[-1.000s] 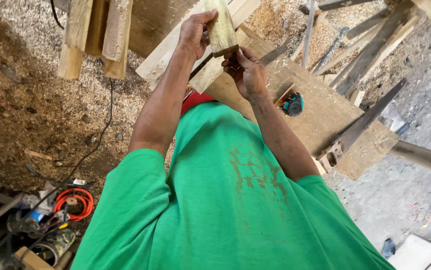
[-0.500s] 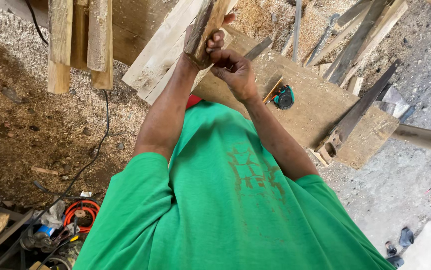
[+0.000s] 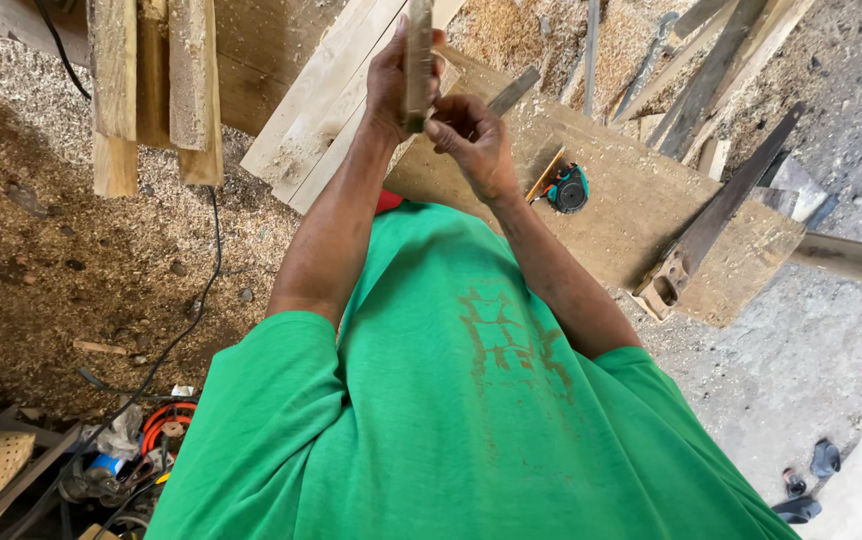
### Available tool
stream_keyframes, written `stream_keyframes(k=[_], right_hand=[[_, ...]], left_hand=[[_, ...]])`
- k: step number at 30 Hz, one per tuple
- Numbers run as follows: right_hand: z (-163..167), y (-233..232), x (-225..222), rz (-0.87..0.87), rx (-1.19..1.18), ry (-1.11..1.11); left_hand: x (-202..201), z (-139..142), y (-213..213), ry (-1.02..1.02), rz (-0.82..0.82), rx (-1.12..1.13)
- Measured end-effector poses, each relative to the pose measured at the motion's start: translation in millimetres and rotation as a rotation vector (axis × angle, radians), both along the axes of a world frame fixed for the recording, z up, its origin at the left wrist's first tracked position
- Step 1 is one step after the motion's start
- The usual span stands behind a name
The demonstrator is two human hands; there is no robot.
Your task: The person saws a piece of wood on a workbench with a hand saw, then measures the wood with a tape measure, marks it with a pencil using an L-square, and resumes sawing the marked piece, handling several wood scraps on the bench.
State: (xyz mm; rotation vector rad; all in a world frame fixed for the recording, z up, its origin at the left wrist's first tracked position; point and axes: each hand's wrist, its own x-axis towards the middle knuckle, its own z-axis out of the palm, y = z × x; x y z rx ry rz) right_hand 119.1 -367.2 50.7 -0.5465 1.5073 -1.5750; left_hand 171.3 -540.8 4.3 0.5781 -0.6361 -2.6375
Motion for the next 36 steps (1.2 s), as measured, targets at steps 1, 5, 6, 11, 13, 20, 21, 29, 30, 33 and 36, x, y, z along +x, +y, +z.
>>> stream_keyframes(k=[1, 5, 6, 11, 13, 20, 21, 29, 30, 33, 36], right_hand=[[-1.9, 1.6, -2.5, -0.037, 0.061, -0.029], [-17.4, 14.4, -19.3, -0.330, 0.187, -0.275], [-23.2, 20.6, -24.0, -0.386, 0.214, -0.289], [-60.1, 49.3, -48.3, -0.507, 0.197, -0.277], [-74.4, 57.6, -53.4, -0.488, 0.101, -0.309], [-82.6, 90.2, -49.1, -0.524, 0.151, -0.381], [-79.2, 91.2, -46.5, -0.506, 0.153, -0.403], [-56.1, 43.3, -45.4, -0.327, -0.056, -0.280], [-56.7, 35.6, -47.7, -0.281, -0.048, -0.269], [-62.6, 9.8, -54.3, -0.153, -0.011, -0.201], [-69.0, -18.1, -61.1, -0.066, 0.048, -0.083]], left_hand=[[0.0, 2.7, 4.1, -0.077, 0.024, -0.016], [2.2, 10.9, 28.6, -0.323, 0.011, -0.097], [3.2, 10.5, 36.2, -0.371, -0.022, -0.118], [2.8, -7.5, 84.0, -0.457, 0.069, 0.104], [-0.2, -18.8, 98.6, -0.421, 0.138, 0.254], [-6.5, -30.9, 125.6, -0.355, 0.351, 0.380], [-6.9, -30.0, 127.2, -0.377, 0.382, 0.367], [10.3, -17.9, 136.7, -0.290, 0.432, 0.391], [16.4, -17.6, 137.7, -0.306, 0.437, 0.374], [39.5, -20.5, 135.7, -0.781, 0.293, 0.306], [71.2, -27.8, 136.0, -1.489, 0.250, -0.337]])
